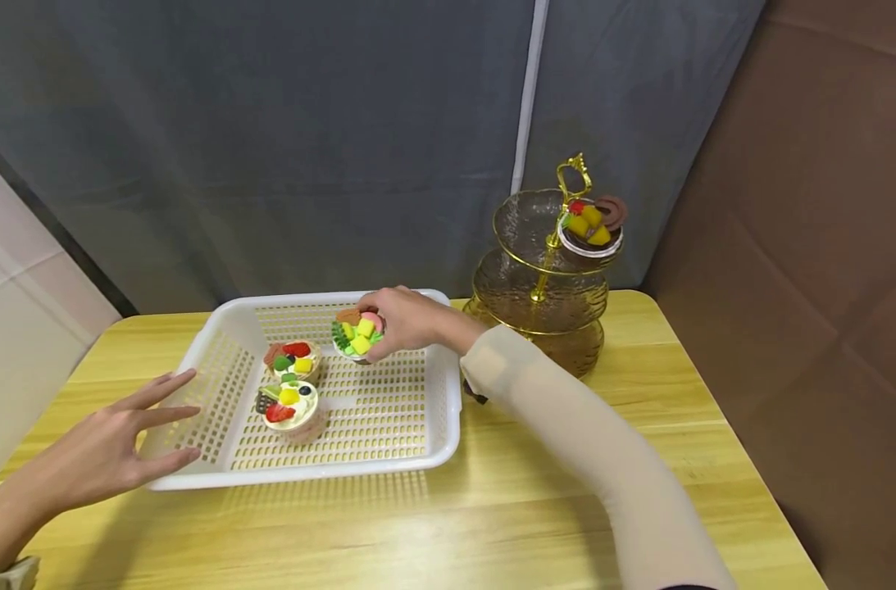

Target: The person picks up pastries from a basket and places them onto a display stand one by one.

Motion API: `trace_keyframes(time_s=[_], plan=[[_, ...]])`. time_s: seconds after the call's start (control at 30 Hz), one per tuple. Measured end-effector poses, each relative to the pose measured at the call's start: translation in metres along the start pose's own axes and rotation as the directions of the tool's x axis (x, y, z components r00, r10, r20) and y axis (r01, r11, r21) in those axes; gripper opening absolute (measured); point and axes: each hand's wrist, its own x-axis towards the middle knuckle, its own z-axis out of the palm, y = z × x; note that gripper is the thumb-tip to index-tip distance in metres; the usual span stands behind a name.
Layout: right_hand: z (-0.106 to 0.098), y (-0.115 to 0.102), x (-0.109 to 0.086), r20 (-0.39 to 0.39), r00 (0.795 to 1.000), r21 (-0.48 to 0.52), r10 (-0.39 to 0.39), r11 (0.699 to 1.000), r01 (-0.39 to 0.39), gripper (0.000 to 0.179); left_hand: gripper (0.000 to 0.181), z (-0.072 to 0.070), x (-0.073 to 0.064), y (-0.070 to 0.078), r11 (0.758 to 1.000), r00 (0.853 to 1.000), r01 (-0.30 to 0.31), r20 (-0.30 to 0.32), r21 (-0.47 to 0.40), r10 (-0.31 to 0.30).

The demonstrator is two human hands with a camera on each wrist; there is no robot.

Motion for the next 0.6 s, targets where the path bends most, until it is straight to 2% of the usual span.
trace_keyframes(time_s=[0.2,0.43,0.6], plan=[[-0.013,-0.007,-0.01,-0.021,1.0,0.015,0.003,1.0,-0.003,0.069,0.054,0.001,-0.001,-0.001,1.0,1.0,-0.005,-0.007,0.003,0.005],[-0.022,-0.007,-0.02,-0.081,0.997,0.071,0.003,0.997,0.003,0.068,0.054,0.003,-0.002,-0.001,1.0,1.0,-0.012,-0.022,0.001,0.012],[-0.03,-0.007,-0.03,-0.107,0.994,0.111,0.033,0.994,-0.021,0.071,0.054,0.003,-0.001,-0.001,1.0,1.0,-0.016,-0.025,0.003,0.016]])
